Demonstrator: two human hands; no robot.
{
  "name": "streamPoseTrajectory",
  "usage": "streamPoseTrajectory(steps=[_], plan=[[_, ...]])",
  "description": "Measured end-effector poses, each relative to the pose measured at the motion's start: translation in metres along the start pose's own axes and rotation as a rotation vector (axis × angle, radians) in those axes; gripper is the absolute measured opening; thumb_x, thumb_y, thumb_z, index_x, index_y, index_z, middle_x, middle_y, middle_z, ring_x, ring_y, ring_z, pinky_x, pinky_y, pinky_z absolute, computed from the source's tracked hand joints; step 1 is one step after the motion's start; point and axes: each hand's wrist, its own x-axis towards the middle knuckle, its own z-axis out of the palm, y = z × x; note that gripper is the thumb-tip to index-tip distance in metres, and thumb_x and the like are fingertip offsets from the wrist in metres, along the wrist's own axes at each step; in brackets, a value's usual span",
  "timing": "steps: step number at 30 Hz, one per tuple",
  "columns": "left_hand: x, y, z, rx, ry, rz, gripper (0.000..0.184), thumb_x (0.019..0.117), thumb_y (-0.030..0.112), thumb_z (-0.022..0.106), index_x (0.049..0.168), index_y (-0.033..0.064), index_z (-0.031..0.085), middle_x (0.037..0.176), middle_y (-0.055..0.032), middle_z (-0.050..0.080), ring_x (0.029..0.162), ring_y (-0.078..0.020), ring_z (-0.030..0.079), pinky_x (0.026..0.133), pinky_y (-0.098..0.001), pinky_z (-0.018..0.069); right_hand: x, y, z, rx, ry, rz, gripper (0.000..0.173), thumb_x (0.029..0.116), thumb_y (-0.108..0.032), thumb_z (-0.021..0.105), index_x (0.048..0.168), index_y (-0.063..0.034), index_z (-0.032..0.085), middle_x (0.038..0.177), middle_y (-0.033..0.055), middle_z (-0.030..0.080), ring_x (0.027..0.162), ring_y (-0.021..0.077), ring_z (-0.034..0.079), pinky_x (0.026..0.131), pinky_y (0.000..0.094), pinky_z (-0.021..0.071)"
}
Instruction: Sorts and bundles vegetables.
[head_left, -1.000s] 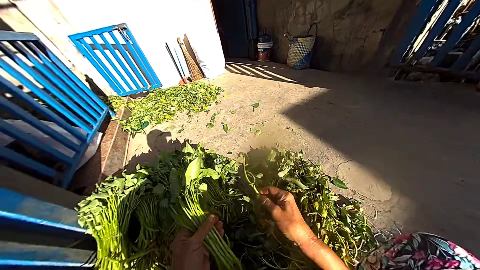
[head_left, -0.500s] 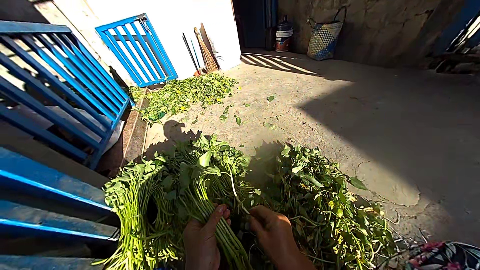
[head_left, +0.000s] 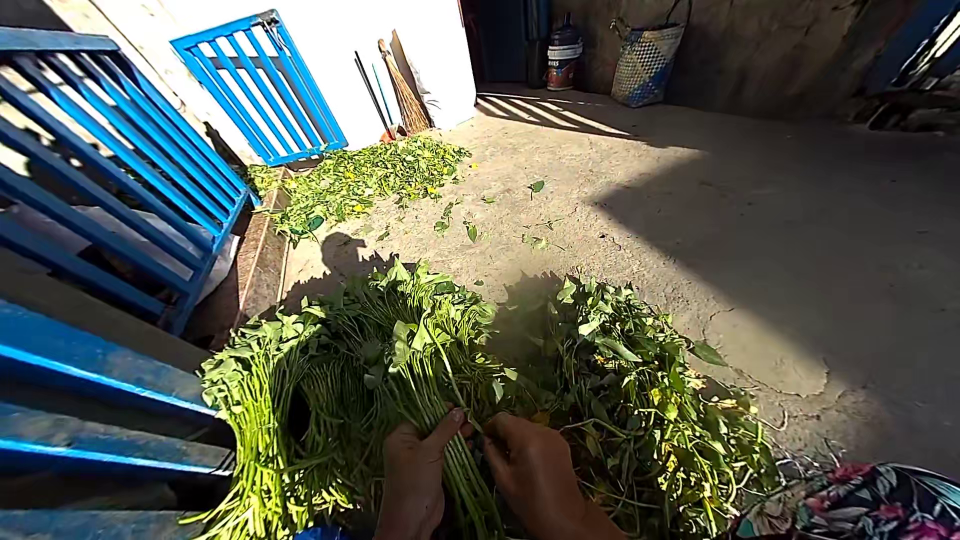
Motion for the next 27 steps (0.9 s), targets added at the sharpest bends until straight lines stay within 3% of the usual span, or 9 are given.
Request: streamPoseTrajectory(steps=[7,9,13,16,19,23,27], plan=[[0.001,0.004,-0.002,-0.012,0.038,-0.030,0.027,0.0827,-0.008,0.077,0.107,-0.0100,0.065,0.093,-0.0218,0.072,0.079,-0.0271,0.073,0.071,-0.0390,0.0631,-0.001,0.002,-0.008,0.216,-0.184,0.031,0.021,0.0968,-0.032,0.061,0.095,-0.0144,0.073,0.078,-0.0021,0.071,0.072,0.0121,0.069,0.067,0.0391,0.0579],[0.001,0.008,-0.005,-0.029,0.006,-0.080,0.028,0.0851,-0.008,0.075,0.111,-0.0101,0.064,0.098,-0.0227,0.072,0.080,-0.0279,0.073,0.072,-0.0400,0.0630,0.001,0.002,-0.011,0.344,-0.237,0.080,0.022,0.0974,-0.033,0.061,0.095,-0.0133,0.071,0.076,-0.0022,0.069,0.070,0.0110,0.067,0.066,0.0365,0.0561],[0.001,0.014,-0.006,-0.079,-0.013,-0.115,0.022,0.0927,-0.006,0.067,0.113,-0.0108,0.061,0.091,-0.0243,0.071,0.073,-0.0297,0.072,0.068,-0.0415,0.0631,0.006,0.005,-0.025,0.639,-0.460,0.211,0.029,0.0989,-0.037,0.064,0.100,-0.0082,0.070,0.076,0.0002,0.068,0.066,0.0101,0.066,0.064,0.0298,0.0567],[0.002,0.017,-0.009,-0.151,-0.011,-0.113,0.024,0.0956,-0.006,0.063,0.118,-0.0117,0.056,0.096,-0.0276,0.070,0.075,-0.0341,0.073,0.068,-0.0450,0.0641,0.009,0.013,-0.039,0.804,-0.668,0.177,0.028,0.1045,-0.028,0.059,0.107,-0.0025,0.070,0.079,0.0018,0.069,0.069,0.0080,0.065,0.066,0.0255,0.0559],[0.007,0.023,-0.013,-0.185,0.020,-0.094,0.024,0.0977,-0.005,0.060,0.120,-0.0100,0.054,0.097,-0.0276,0.070,0.075,-0.0359,0.073,0.068,-0.0478,0.0647,0.006,0.022,-0.046,0.852,-0.799,0.098,0.030,0.1074,-0.027,0.054,0.109,-0.0028,0.071,0.086,0.0012,0.070,0.071,0.0051,0.062,0.066,0.0229,0.0522],[0.007,0.029,-0.012,-0.173,0.107,-0.055,0.021,0.0985,-0.003,0.059,0.119,-0.0081,0.055,0.091,-0.0250,0.070,0.069,-0.0332,0.073,0.064,-0.0456,0.0643,-0.003,0.023,-0.049,0.846,-0.808,0.039,0.030,0.1088,-0.028,0.051,0.112,-0.0036,0.068,0.091,0.0022,0.067,0.070,0.0056,0.060,0.063,0.0234,0.0518],[0.005,0.029,-0.008,-0.151,0.209,-0.003,0.023,0.0964,-0.003,0.064,0.118,-0.0067,0.055,0.091,-0.0228,0.071,0.068,-0.0315,0.073,0.061,-0.0444,0.0644,-0.008,0.021,-0.043,0.794,-0.732,0.061,0.035,0.1110,-0.030,0.043,0.096,-0.0061,0.065,0.073,-0.0012,0.055,0.057,0.0043,0.050,0.053,0.0211,0.0425]])
